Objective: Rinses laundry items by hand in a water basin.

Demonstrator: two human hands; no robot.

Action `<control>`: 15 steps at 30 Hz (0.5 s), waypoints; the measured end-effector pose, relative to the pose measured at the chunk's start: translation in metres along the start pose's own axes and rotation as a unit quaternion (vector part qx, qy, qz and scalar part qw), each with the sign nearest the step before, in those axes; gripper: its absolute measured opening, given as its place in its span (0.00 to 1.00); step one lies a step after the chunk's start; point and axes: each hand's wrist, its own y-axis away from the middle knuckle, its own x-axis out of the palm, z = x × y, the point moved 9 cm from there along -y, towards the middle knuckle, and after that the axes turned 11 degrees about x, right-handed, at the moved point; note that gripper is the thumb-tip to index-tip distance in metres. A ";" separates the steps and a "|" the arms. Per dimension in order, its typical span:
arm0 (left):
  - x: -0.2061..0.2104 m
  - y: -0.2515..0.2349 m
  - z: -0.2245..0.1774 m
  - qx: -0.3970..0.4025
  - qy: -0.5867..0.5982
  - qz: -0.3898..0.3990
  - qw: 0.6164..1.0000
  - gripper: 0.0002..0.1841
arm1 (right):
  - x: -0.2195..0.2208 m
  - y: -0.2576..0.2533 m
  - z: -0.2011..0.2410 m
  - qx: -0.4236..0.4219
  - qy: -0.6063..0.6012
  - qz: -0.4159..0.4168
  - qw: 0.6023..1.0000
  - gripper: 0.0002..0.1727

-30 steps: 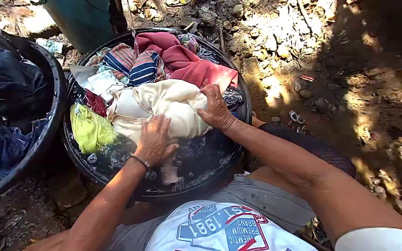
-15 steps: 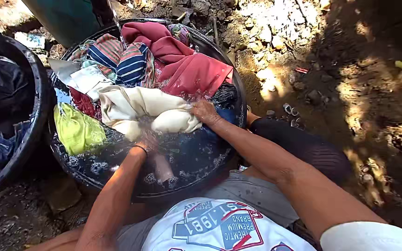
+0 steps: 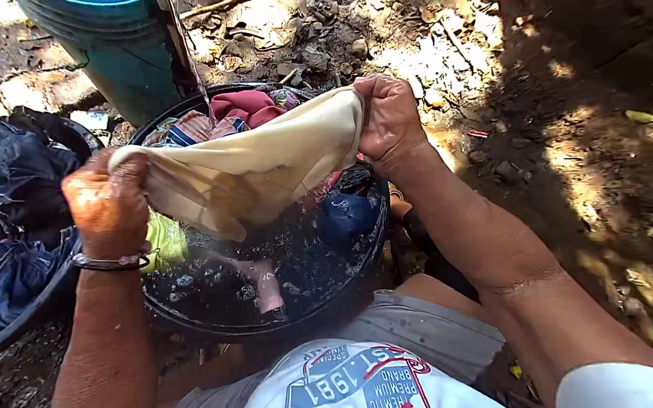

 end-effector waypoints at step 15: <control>0.027 0.028 0.069 -0.038 -0.315 0.209 0.925 0.27 | -0.003 0.012 -0.086 0.068 0.051 0.018 0.996 0.20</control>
